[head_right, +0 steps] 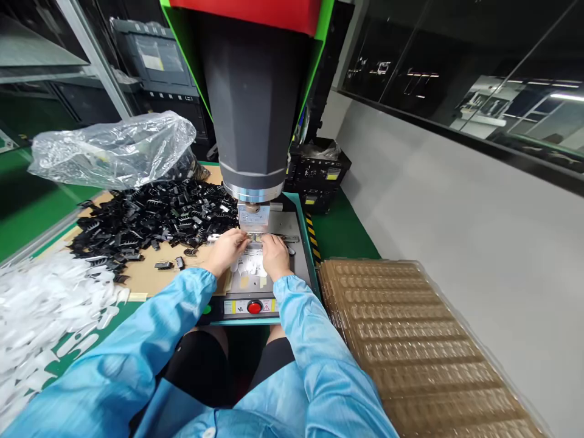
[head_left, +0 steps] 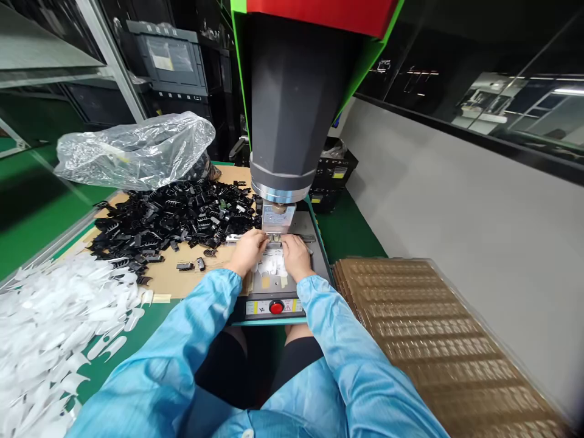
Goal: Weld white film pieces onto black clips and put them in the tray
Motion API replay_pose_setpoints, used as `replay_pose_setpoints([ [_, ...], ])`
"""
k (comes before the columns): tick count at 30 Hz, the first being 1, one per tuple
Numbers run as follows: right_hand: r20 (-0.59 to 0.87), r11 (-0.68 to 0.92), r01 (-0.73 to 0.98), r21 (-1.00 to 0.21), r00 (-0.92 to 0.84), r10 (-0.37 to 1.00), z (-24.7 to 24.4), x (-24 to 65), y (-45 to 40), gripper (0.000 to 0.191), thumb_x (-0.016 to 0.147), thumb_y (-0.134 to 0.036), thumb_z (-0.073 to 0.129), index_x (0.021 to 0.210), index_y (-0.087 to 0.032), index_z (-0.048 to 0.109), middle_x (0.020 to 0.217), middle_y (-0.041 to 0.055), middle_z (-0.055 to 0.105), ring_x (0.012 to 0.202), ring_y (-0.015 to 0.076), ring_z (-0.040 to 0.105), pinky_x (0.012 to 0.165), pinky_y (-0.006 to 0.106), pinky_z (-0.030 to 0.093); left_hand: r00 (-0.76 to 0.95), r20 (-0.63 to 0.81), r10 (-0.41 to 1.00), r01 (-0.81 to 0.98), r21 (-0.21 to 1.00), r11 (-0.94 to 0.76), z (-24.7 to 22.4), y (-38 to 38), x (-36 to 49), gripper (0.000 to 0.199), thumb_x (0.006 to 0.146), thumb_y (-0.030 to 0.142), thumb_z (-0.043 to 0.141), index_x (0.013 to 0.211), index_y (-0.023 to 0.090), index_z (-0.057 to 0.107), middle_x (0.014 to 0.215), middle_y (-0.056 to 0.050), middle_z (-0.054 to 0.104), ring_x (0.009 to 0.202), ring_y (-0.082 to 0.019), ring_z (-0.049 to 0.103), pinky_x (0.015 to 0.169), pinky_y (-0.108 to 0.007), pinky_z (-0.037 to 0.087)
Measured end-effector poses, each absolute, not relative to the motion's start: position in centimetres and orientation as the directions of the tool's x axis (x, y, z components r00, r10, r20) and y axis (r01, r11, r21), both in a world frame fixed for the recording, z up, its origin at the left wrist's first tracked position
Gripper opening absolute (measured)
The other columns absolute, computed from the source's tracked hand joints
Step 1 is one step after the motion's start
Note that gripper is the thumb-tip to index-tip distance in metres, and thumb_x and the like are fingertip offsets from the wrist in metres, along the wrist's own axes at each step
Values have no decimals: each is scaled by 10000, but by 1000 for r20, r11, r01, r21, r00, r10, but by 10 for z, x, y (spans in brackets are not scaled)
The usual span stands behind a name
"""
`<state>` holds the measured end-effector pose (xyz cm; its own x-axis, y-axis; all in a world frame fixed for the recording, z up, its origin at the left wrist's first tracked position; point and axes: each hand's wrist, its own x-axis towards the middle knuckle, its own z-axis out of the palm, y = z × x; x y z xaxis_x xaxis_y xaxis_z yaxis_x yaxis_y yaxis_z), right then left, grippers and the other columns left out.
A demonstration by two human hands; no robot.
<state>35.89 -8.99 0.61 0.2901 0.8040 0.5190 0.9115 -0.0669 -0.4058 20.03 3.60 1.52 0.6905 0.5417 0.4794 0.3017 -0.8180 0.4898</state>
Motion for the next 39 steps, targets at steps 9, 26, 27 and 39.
replay_pose_setpoints([
  [9, 439, -39, 984, -176, 113, 891, 11, 363, -90, 395, 1057, -204, 482, 1396, -261, 676, 1373, 108, 683, 1323, 331, 486, 1093, 481, 397, 759, 397, 516, 469, 216, -856, 25, 4, 200, 383, 1060, 381, 522, 1329, 176, 701, 1250, -193, 657, 1173, -351, 570, 986, -493, 469],
  [26, 365, -158, 982, -105, 186, 912, 27, 342, -86, 476, 947, -130, 515, 1395, -176, 671, 1454, 128, 654, 1350, 349, 482, 1140, 485, 372, 724, 286, 629, 580, 243, -778, 50, 7, 130, 418, 1072, 417, 477, 1392, 224, 665, 1436, -127, 621, 1290, -328, 525, 1059, -486, 457],
  [27, 390, -147, 980, -132, 188, 901, 28, 334, -83, 434, 950, -141, 525, 1352, -171, 687, 1414, 138, 666, 1320, 345, 497, 1123, 481, 386, 674, 305, 673, 627, 245, -740, 48, 13, 109, 421, 1062, 401, 499, 1408, 216, 652, 1435, -132, 622, 1290, -330, 530, 1060, -487, 462],
  [39, 244, 96, 977, -191, -47, 969, 24, 180, 12, 404, 1041, -137, 469, 1401, -211, 638, 1297, 110, 693, 1194, 265, 567, 1047, 399, 448, 391, 310, 867, 755, 431, -495, -12, 36, 1, 225, 985, 167, 540, 1148, 174, 695, 1176, -148, 680, 1117, -298, 671, 1016, -427, 539],
])
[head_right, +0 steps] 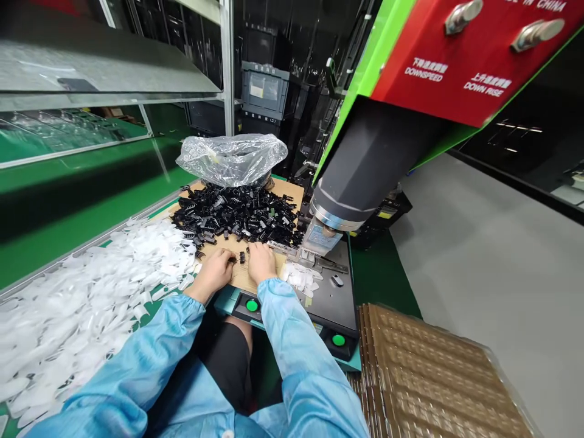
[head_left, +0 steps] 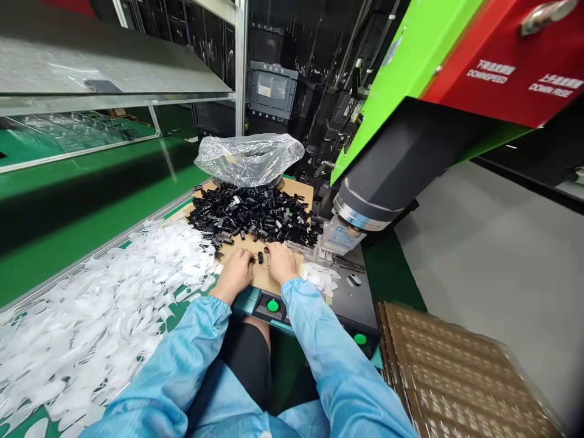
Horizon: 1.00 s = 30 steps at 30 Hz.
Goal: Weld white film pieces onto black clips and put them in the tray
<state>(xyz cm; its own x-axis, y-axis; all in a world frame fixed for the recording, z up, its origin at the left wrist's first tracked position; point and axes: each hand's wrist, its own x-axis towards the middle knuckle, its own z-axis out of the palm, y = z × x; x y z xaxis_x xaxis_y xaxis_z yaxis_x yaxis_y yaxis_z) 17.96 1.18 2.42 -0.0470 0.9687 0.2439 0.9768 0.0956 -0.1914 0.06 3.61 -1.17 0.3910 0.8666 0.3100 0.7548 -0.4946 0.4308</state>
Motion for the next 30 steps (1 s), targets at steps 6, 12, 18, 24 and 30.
replay_pose_setpoints([
  [6, 160, 75, 990, -117, -56, 985, 28, 179, 4, 349, 1032, -123, 469, 1289, -219, 686, 1217, 116, 659, 1135, 261, 580, 988, 386, 468, 373, 487, 790, 595, 528, -606, 0, 30, 6, 169, 1003, 215, 564, 1160, 204, 627, 1132, -113, 690, 1105, -302, 669, 1007, -465, 549],
  [12, 345, 90, 946, -311, 24, 938, 28, 228, -66, 420, 962, -61, 466, 1282, -256, 658, 1291, 76, 624, 1119, 225, 608, 969, 341, 507, 576, 481, 661, 335, 599, -728, -6, 4, 33, 191, 1021, 199, 524, 1197, 236, 590, 1179, -95, 673, 1141, -270, 663, 1018, -454, 570],
  [18, 520, -99, 927, -361, 288, 804, 6, 317, -162, 405, 838, -19, 449, 1135, -205, 651, 1298, 123, 636, 1216, 263, 577, 1067, 404, 465, 758, 403, 513, 218, 585, -781, -11, -13, 51, 204, 1011, 228, 557, 1206, 239, 618, 1206, -108, 681, 1177, -275, 671, 1055, -469, 575],
  [24, 423, -282, 946, -159, 324, 847, -8, 363, -211, 158, 982, -167, 506, 1023, -212, 651, 1133, 101, 698, 1016, 276, 564, 939, 416, 441, 738, 339, 583, 354, 541, -763, -16, -18, 58, 153, 1031, 388, 602, 1066, 240, 620, 1229, -102, 673, 1110, -265, 689, 982, -442, 599],
  [30, 502, -240, 921, -306, 370, 782, -20, 368, -222, 362, 994, -119, 432, 1245, -223, 672, 1357, 129, 641, 1215, 288, 600, 1054, 472, 475, 669, 334, 664, 509, 445, -737, -16, -28, 62, 142, 1039, 346, 554, 1079, 254, 655, 1193, -111, 696, 1115, -284, 683, 991, -447, 574],
])
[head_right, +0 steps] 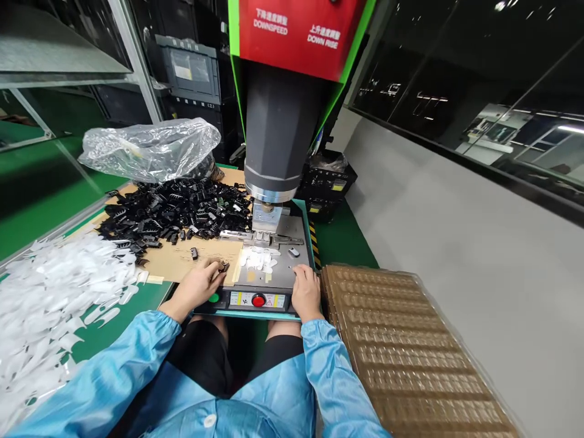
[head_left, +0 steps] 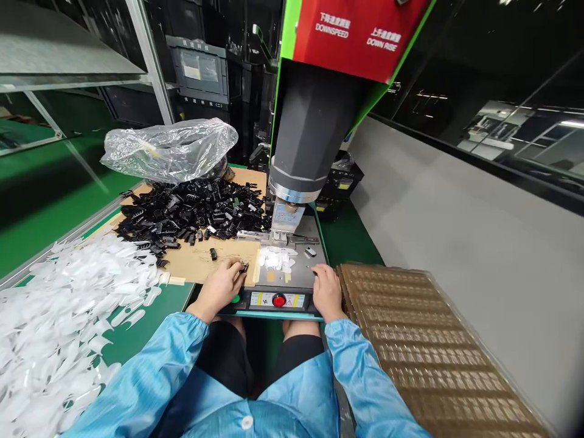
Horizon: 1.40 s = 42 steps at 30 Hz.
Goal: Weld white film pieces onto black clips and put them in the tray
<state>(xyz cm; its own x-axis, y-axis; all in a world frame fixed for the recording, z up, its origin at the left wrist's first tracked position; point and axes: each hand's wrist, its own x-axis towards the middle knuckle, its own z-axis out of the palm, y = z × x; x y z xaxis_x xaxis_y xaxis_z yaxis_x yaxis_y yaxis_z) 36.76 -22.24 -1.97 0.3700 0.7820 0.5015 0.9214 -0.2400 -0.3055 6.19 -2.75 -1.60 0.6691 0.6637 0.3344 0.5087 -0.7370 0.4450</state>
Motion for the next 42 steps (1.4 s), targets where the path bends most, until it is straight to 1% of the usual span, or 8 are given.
replay_pose_setpoints([
  [2, 532, -216, 883, -418, 430, 729, -26, 370, -225, 374, 993, -150, 457, 1304, -220, 653, 1410, 146, 605, 1284, 291, 593, 1091, 490, 498, 666, 318, 675, 546, 410, -731, -13, -28, 62, 140, 1024, 345, 573, 1071, 260, 673, 1075, -101, 731, 1073, -305, 687, 978, -463, 562],
  [5, 552, -158, 816, -556, 505, 664, -31, 373, -222, 292, 989, -223, 537, 1250, -206, 667, 1407, 171, 590, 1278, 295, 615, 1083, 494, 544, 640, 304, 705, 546, 466, -696, -4, -24, 69, 145, 1005, 339, 589, 1070, 259, 691, 1024, -79, 763, 1030, -296, 706, 931, -437, 569],
  [11, 581, -32, 794, -607, 471, 663, -10, 364, -165, 197, 986, -251, 595, 1131, -204, 719, 1274, 152, 653, 1184, 271, 659, 1024, 455, 584, 581, 348, 736, 477, 586, -655, 17, -3, 125, 286, 1011, 355, 587, 1248, 250, 709, 1215, -65, 778, 1127, -269, 713, 1000, -416, 572],
  [17, 536, -82, 808, -584, 459, 709, 5, 350, -90, 226, 982, -199, 586, 1164, -163, 714, 1258, 162, 632, 1140, 251, 652, 1017, 389, 560, 611, 355, 708, 492, 530, -691, 20, 20, 188, 320, 1019, 289, 570, 1287, 229, 734, 1252, -86, 770, 1182, -281, 689, 1074, -430, 536],
  [22, 496, -116, 837, -535, 422, 759, 0, 343, -70, 257, 1012, -228, 554, 1209, -170, 708, 1238, 148, 607, 1169, 257, 623, 1066, 385, 525, 677, 357, 643, 519, 388, -762, 20, 24, 200, 345, 1047, 336, 544, 1322, 223, 719, 1228, -117, 736, 1161, -297, 653, 1051, -432, 509],
  [31, 420, -217, 955, -204, 286, 862, 15, 327, -93, 537, 1030, -195, 466, 1563, -201, 535, 1453, 177, 529, 1280, 342, 469, 1104, 488, 419, 738, 275, 616, 552, 277, -786, 24, 9, 203, 494, 1006, 322, 588, 1492, 237, 575, 1295, -159, 613, 1226, -335, 576, 1023, -458, 479],
  [35, 372, -259, 950, -174, 307, 876, 18, 326, -93, 629, 986, -140, 485, 1608, -233, 483, 1484, 176, 530, 1284, 360, 454, 1065, 508, 415, 744, 273, 609, 543, 284, -790, 25, 9, 202, 490, 997, 269, 580, 1484, 226, 568, 1293, -166, 596, 1223, -345, 570, 1009, -466, 481],
  [42, 317, -234, 949, -211, 293, 902, 22, 343, -88, 644, 953, -148, 560, 1579, -295, 526, 1442, 132, 585, 1328, 342, 446, 1079, 489, 435, 762, 242, 600, 550, 247, -798, 28, 13, 203, 458, 979, 246, 583, 1436, 229, 597, 1287, -163, 598, 1225, -344, 575, 1011, -466, 492],
])
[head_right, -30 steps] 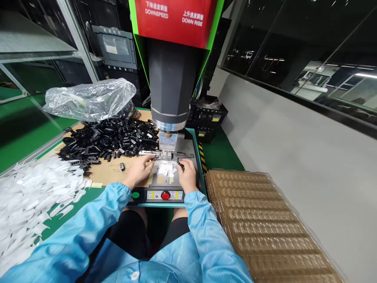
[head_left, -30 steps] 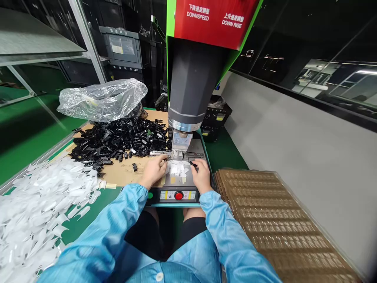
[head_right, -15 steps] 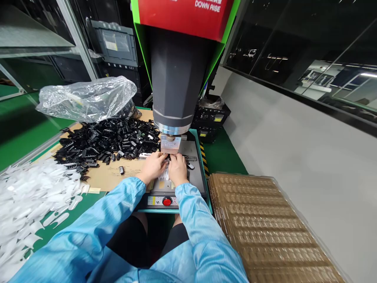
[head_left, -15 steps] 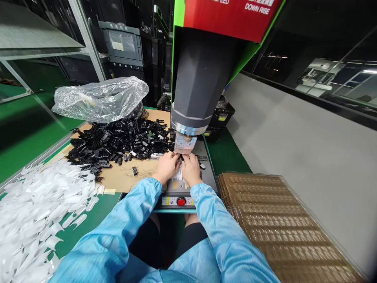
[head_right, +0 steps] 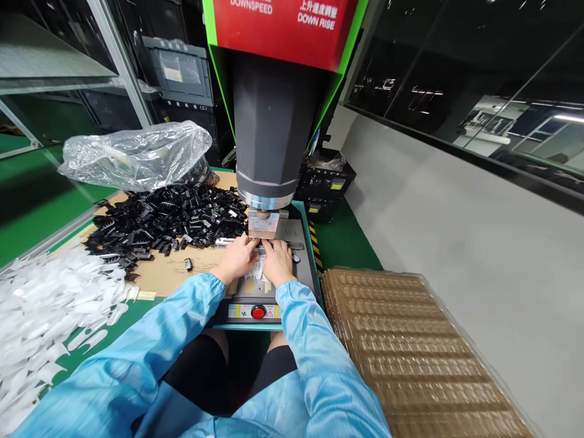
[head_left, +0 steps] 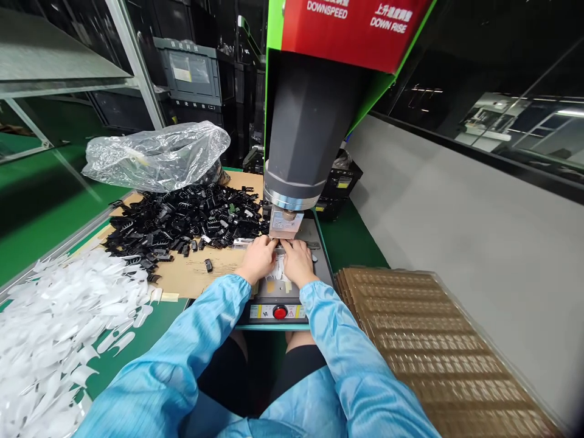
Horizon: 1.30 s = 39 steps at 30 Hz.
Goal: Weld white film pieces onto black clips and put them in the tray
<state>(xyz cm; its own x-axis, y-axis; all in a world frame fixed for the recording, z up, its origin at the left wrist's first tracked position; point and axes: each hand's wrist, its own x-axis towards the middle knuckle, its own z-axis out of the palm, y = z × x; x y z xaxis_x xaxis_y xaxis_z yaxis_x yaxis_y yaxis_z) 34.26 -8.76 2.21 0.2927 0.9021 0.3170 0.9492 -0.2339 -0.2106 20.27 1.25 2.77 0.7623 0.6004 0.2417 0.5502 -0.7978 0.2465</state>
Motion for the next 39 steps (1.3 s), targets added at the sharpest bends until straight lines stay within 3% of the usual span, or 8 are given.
replay_pose_setpoints([
  [5, 392, -169, 929, -328, 297, 871, 23, 345, -104, 632, 945, -150, 559, 1566, -266, 546, 1446, 112, 601, 1321, 314, 478, 1138, 480, 449, 753, 274, 598, 499, 355, -791, 31, 12, 192, 535, 987, 368, 626, 1491, 206, 549, 1399, -169, 597, 1305, -348, 565, 1112, -489, 476],
  [10, 520, -123, 894, -430, 357, 776, 7, 349, -170, 469, 958, -166, 523, 1394, -226, 685, 1397, 110, 653, 1316, 296, 528, 1176, 497, 457, 749, 303, 589, 430, 455, -780, 19, 5, 132, 613, 997, 435, 622, 1550, 197, 504, 1515, -168, 557, 1416, -335, 529, 1207, -486, 448],
  [13, 520, -189, 893, -409, 398, 756, -13, 355, -221, 432, 983, -228, 536, 1389, -247, 686, 1406, 119, 657, 1347, 321, 535, 1170, 556, 458, 801, 227, 553, 429, 427, -796, 3, -2, 83, 682, 890, 420, 762, 1514, 228, 564, 1622, -173, 474, 1504, -360, 466, 1249, -497, 421],
  [17, 453, -262, 901, -347, 405, 794, -37, 364, -267, 543, 963, -230, 533, 1494, -318, 608, 1530, 84, 600, 1475, 352, 469, 1192, 625, 418, 843, 91, 530, 464, 377, -802, -13, -12, 43, 896, 747, 260, 863, 1575, 288, 520, 1689, -158, 418, 1547, -390, 426, 1253, -531, 417],
  [30, 403, -242, 956, -166, 289, 868, -50, 381, -283, 582, 1062, -306, 478, 1639, -377, 452, 1637, 42, 526, 1546, 328, 424, 1224, 572, 352, 821, -15, 570, 526, 408, -746, 3, -23, 44, 900, 765, 180, 801, 1608, 212, 488, 1704, -180, 389, 1570, -399, 376, 1303, -543, 323],
  [39, 404, -240, 955, -173, 291, 867, -50, 382, -283, 586, 1062, -323, 488, 1643, -388, 446, 1639, 36, 529, 1544, 329, 434, 1224, 581, 360, 819, -4, 573, 518, 434, -737, 1, -22, 44, 901, 752, 182, 800, 1601, 221, 499, 1707, -174, 390, 1571, -401, 373, 1294, -540, 333],
])
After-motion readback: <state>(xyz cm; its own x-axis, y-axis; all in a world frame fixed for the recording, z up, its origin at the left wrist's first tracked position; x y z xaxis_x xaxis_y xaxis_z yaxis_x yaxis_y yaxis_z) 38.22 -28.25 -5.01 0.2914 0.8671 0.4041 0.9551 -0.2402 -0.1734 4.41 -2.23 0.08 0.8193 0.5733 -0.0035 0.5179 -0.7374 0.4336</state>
